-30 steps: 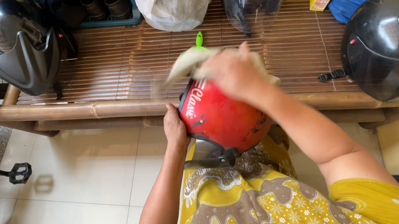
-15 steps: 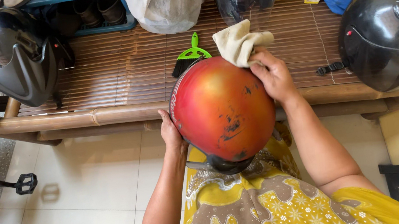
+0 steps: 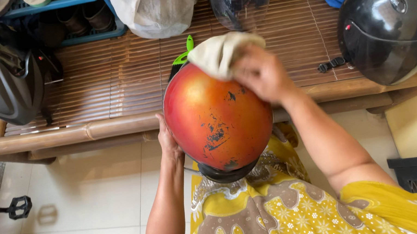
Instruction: The person wipes a red motorcycle helmet with a cloth, then uses a small brush to sweep a bamboo bench and dust off a white cloth bag. The person places the bag on a bicycle seat and brushes the bag and bicycle frame.
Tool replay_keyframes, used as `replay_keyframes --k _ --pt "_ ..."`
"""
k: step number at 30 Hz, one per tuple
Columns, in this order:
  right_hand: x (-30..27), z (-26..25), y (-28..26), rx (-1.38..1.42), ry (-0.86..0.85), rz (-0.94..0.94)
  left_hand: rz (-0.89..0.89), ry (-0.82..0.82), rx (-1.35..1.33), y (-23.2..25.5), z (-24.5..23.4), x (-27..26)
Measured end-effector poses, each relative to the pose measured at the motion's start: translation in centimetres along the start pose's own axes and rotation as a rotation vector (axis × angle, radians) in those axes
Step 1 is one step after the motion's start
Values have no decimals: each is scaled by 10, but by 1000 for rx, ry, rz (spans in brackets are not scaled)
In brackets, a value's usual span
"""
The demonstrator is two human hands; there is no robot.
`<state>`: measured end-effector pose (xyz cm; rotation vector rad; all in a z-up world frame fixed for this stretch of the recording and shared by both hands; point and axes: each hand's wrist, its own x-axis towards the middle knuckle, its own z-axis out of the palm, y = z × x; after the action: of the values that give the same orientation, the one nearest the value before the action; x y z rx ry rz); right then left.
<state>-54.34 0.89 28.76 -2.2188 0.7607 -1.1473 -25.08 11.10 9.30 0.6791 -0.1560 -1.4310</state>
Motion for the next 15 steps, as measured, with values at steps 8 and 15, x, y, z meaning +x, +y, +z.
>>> replay_keyframes --k 8,15 --pt "-69 82 127 1033 154 886 257 -231 55 7 -12 42" --pt "-42 37 144 982 683 563 23 267 -86 4 15 58"
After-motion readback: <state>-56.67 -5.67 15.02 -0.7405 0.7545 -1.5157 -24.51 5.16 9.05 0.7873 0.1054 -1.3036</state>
